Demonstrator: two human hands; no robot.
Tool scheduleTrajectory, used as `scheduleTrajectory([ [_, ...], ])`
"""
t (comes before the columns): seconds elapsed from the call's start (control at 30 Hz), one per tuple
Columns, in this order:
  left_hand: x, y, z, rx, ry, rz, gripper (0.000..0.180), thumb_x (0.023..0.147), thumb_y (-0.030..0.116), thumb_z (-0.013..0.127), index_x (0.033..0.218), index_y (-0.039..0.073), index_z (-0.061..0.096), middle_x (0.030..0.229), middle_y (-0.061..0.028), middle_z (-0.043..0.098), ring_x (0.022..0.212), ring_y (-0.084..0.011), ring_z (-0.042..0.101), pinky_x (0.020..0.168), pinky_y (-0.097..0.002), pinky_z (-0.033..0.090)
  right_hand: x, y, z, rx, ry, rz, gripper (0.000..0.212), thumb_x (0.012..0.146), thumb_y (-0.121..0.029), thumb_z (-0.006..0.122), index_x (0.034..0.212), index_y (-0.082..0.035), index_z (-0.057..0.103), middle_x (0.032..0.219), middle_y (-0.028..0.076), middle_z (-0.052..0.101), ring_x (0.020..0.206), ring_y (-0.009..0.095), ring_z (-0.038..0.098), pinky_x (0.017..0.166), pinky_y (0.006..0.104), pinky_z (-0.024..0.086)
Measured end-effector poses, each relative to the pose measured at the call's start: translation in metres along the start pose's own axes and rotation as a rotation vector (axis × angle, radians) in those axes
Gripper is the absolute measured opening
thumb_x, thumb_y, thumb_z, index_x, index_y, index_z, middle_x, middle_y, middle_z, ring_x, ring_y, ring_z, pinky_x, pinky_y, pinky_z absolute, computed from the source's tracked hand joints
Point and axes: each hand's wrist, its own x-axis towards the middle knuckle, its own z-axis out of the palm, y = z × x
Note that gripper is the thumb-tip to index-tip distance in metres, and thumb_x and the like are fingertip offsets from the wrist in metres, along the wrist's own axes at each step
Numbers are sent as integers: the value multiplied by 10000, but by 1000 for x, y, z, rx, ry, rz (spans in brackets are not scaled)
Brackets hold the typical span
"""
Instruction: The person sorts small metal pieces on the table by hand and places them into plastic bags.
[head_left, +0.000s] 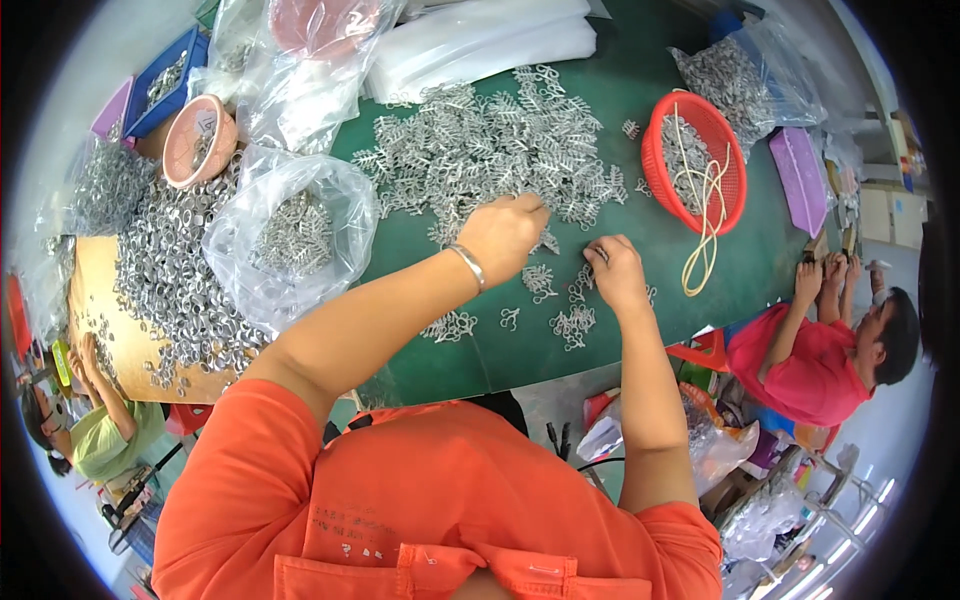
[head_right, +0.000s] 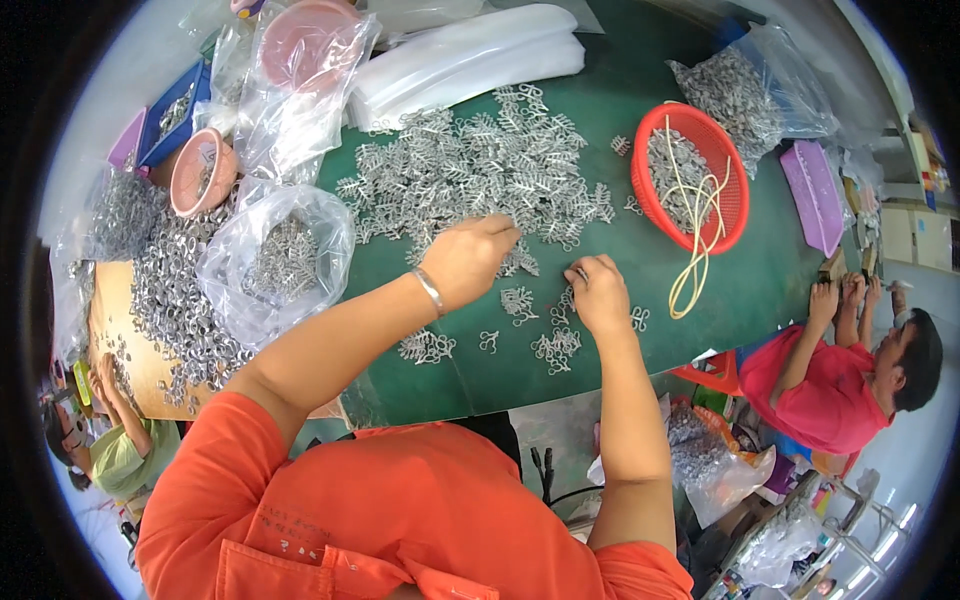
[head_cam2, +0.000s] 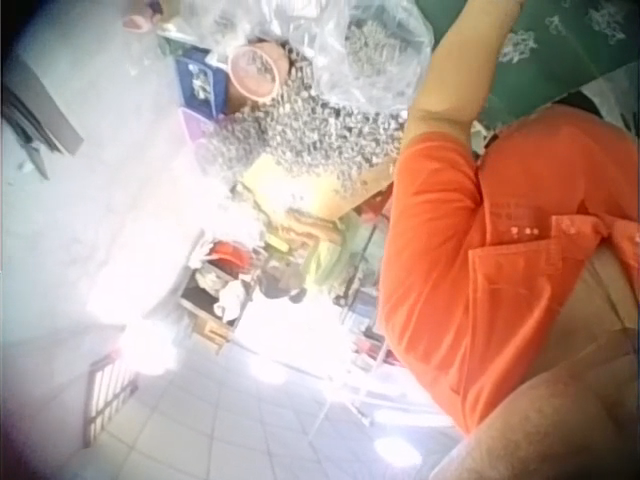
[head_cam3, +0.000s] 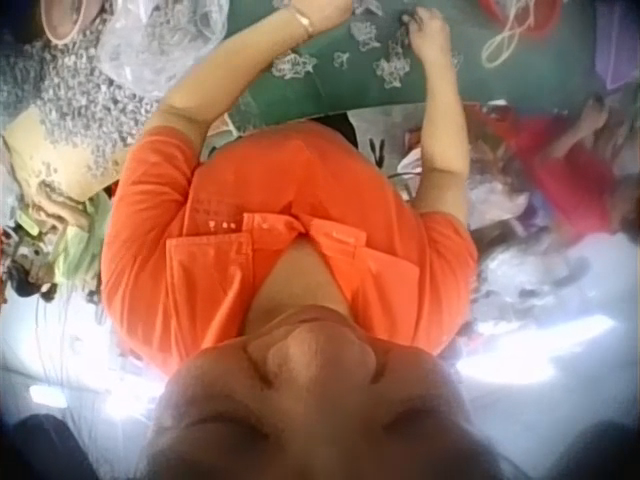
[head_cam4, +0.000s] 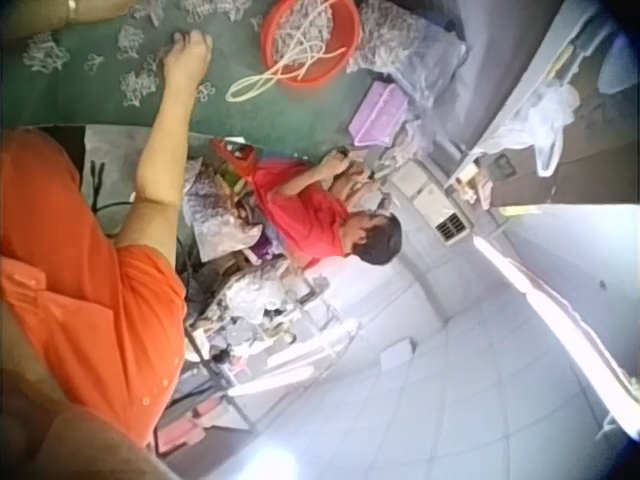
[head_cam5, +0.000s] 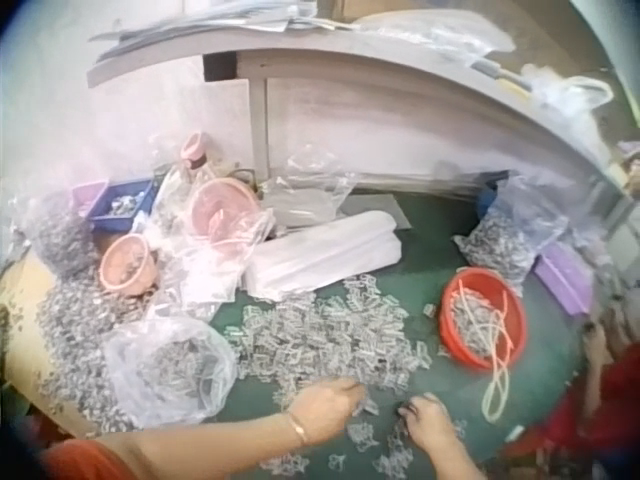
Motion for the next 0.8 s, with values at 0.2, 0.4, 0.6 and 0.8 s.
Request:
scheduleTrajectory([
  [0.2,6,-6,9,176,-123,27,196,697,13,559,880,42,625,863,-81,555,773,-276,587,650,-386,493,-18,31,22,277,124,154,97,850,-96,589,916,-25,585,850,62,574,666,162,553,564,291,477],
  [0.4,-33,0,-22,-82,21,-219,170,700,32,632,867,67,636,889,-93,591,803,-282,597,684,-359,500,-21,12,4,892,82,561,86,850,-68,588,895,4,599,849,33,590,711,122,569,594,282,482],
  [0.6,-55,12,-38,33,49,-328,257,662,-25,594,902,61,629,916,-99,586,809,-296,598,713,-365,497,-7,-12,7,237,163,40,251,738,-71,683,984,-54,633,856,118,585,795,250,605,699,314,484],
  [0.8,-50,23,15,-29,-96,-7,227,699,26,622,925,52,614,926,-81,571,813,-267,587,692,-344,503,-6,15,0,1199,32,528,187,841,-79,602,1025,-48,610,841,48,594,680,136,567,548,272,468],
])
